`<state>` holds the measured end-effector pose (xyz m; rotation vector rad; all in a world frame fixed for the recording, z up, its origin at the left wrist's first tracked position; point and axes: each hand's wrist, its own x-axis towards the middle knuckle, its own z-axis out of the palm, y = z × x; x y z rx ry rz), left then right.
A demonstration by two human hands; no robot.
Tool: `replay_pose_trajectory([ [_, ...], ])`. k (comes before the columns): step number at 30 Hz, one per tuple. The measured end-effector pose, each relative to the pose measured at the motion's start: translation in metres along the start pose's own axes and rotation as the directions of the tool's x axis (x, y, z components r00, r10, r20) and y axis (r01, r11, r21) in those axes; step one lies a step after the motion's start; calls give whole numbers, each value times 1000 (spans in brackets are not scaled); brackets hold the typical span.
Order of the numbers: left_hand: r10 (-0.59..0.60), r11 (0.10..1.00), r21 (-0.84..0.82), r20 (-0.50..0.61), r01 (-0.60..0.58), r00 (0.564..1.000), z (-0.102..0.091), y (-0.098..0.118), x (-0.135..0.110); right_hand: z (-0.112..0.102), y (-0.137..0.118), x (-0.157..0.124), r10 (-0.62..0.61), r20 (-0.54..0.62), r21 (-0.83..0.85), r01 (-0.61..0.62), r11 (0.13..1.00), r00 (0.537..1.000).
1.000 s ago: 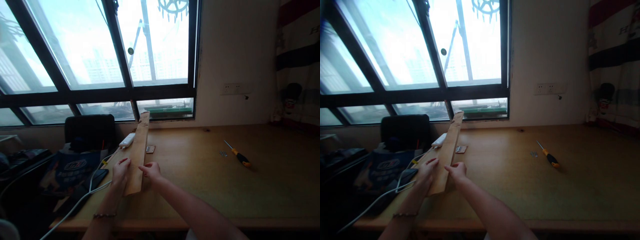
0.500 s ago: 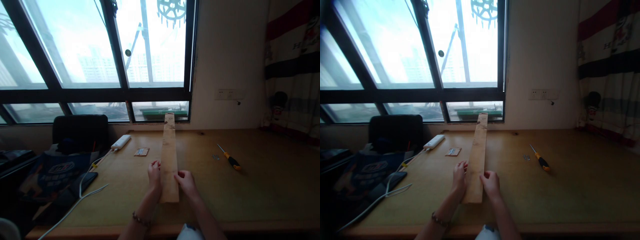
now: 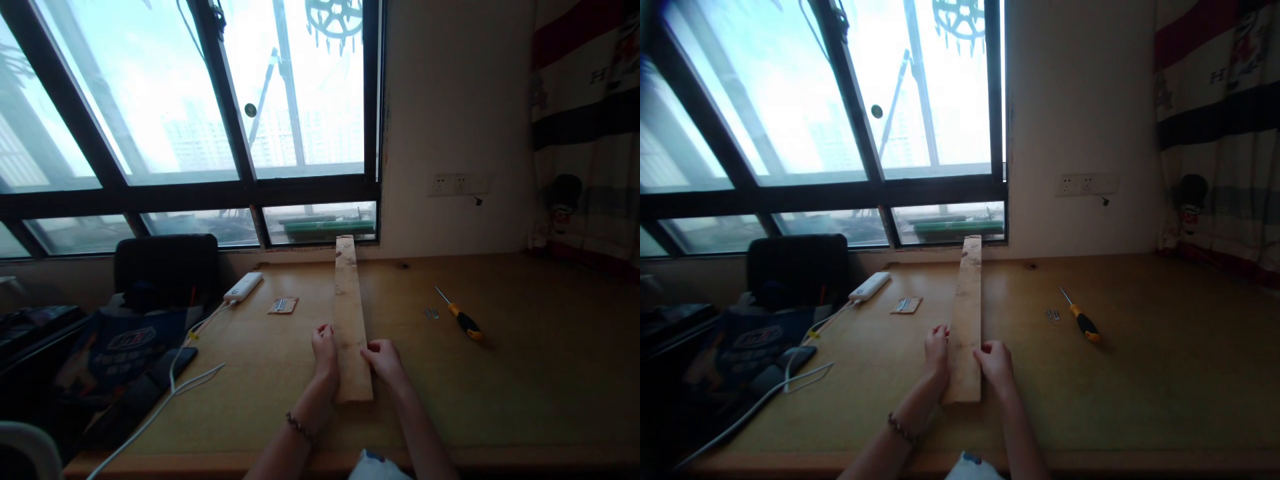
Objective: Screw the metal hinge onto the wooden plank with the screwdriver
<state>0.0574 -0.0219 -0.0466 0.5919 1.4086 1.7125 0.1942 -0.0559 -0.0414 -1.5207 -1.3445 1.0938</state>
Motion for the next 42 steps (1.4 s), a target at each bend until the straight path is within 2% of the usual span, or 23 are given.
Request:
replay_pose_trajectory([
  [10, 7, 998, 65, 5, -8, 1000, 7, -1, 1, -7, -8, -3, -34, -4, -132, 33, 991, 999],
  [16, -22, 996, 85, 47, 18, 999, 17, 3, -6, -12, -15, -9, -71, -96, -201, 51, 978, 993],
  [20, -75, 993, 100, 135, 61, 988, 18, 12, -14, -12, -12, -11, -89, -146, -230, 54, 972, 985],
  [23, -101, 990, 114, 218, 77, 971, 9, 17, -16, -9, -6, -13, -121, -148, -278, 76, 958, 982],
  [26, -50, 977, 211, 331, -22, 942, -5, 21, -11, -8, -4, -15, -240, -158, -397, 161, 903, 958],
  [28, 56, 913, 349, 403, -210, 913, -16, 26, 1, -13, -10, -10, -383, -161, -491, 263, 831, 909],
  [29, 130, 844, 427, 425, -325, 896, -21, 29, 9, -17, -14, -5, -459, -152, -524, 323, 788, 875],
  [31, 312, 634, 563, 441, -530, 841, -29, 38, 32, -26, -25, 12, -581, -138, -545, 428, 721, 802],
  [33, 503, 404, 642, 439, -652, 744, -37, 47, 61, -32, -31, 37, -658, -154, -511, 510, 692, 737],
  [34, 559, 316, 665, 446, -677, 699, -41, 50, 75, -33, -30, 51, -676, -178, -477, 539, 695, 715],
  [35, 590, 256, 682, 450, -684, 670, -44, 53, 89, -32, -27, 64, -671, -212, -427, 550, 718, 711],
  [36, 606, 227, 694, 449, -684, 657, -47, 55, 101, -29, -22, 75, -633, -253, -356, 539, 764, 731],
  [38, 609, 248, 695, 430, -675, 666, -50, 54, 115, -21, -7, 94, -487, -323, -158, 462, 873, 811],
  [40, 568, 369, 642, 417, -672, 709, -48, 48, 113, -13, 8, 105, -358, -287, 44, 385, 922, 889],
  [42, 463, 575, 516, 435, -635, 773, -41, 39, 95, -8, 17, 109, -272, -225, 206, 319, 925, 936],
])
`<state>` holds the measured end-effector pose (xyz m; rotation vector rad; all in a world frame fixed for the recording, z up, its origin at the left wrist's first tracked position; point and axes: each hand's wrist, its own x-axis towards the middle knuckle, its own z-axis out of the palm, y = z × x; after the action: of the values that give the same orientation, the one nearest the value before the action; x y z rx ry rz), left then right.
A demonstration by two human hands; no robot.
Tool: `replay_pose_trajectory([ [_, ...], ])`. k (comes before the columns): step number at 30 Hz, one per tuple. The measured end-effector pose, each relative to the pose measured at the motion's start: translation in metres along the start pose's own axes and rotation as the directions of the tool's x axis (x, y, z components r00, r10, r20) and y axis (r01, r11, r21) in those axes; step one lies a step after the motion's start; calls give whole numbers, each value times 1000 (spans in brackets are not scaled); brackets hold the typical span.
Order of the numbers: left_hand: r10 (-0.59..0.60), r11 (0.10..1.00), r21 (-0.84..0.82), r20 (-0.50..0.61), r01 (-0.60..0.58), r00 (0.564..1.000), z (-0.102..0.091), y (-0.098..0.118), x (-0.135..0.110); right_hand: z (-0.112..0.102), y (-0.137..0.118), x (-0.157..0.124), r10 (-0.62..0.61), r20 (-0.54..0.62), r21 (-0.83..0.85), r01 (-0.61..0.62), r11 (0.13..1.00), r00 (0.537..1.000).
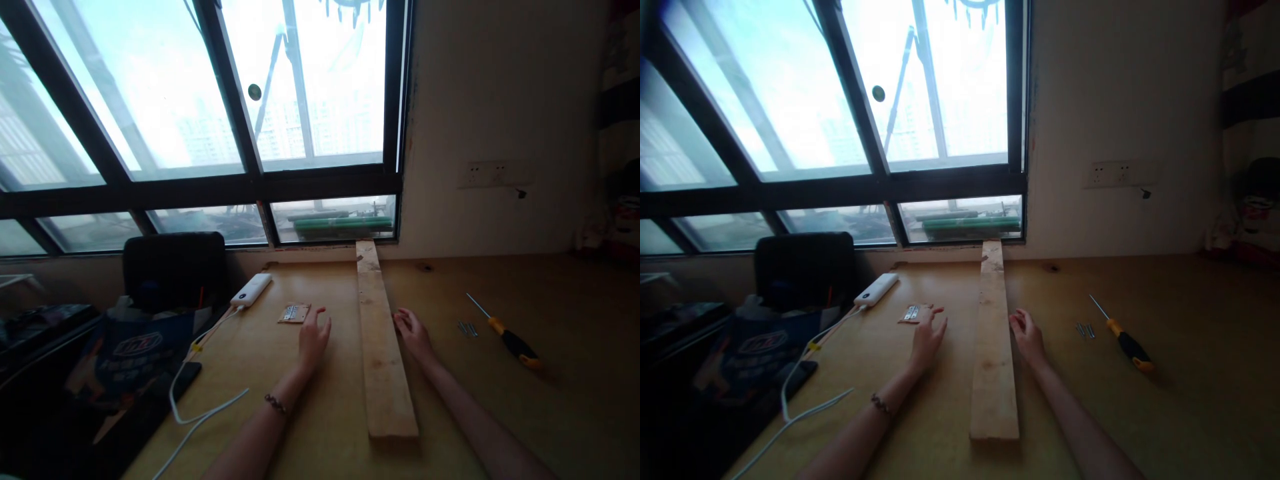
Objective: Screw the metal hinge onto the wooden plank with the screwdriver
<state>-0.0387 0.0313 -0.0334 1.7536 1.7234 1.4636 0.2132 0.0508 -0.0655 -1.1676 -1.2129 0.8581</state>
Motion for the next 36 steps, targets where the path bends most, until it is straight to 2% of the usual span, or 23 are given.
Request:
replay_pose_trajectory([
  [1, -60, 987, -147, 70, 70, 996, 7, 8, -10, 1, 2, -1, 36, 15, 60, -37, 998, 999],
  [3, -184, 877, -412, 189, 248, 965, 22, 24, -31, 1, 0, -4, 90, 34, 163, -95, 982, 995],
  [6, -260, 671, -624, 307, 400, 915, 39, 41, -53, 1, -10, -8, 137, 121, 305, -168, 937, 983],
  [9, -207, 530, -727, 389, 437, 898, 44, 43, -59, 0, -20, -14, 160, 212, 447, -242, 862, 964],
  [11, -190, 459, -759, 424, 462, 886, 44, 40, -58, -1, -24, -16, 169, 233, 527, -271, 805, 958],
  [15, -172, 381, -773, 479, 507, 861, 43, 38, -57, -4, -25, -18, 204, 221, 629, -300, 717, 954],
  [23, -125, 438, -749, 496, 497, 859, 46, 50, -59, -7, -28, -19, 293, 114, 668, -292, 685, 949],
  [29, -25, 535, -706, 535, 464, 844, 49, 52, -60, -11, -28, -18, 319, 29, 635, -264, 726, 947],
  [32, 0, 595, -674, 545, 438, 838, 47, 55, -62, -14, -25, -15, 297, 22, 569, -257, 781, 955],
  [34, -18, 660, -632, 527, 406, 850, 43, 55, -60, -15, -22, -12, 279, -1, 501, -241, 831, 960],
  [36, -71, 752, -570, 429, 331, 900, 35, 50, -53, -15, -18, -10, 271, -35, 450, -227, 863, 962],
])
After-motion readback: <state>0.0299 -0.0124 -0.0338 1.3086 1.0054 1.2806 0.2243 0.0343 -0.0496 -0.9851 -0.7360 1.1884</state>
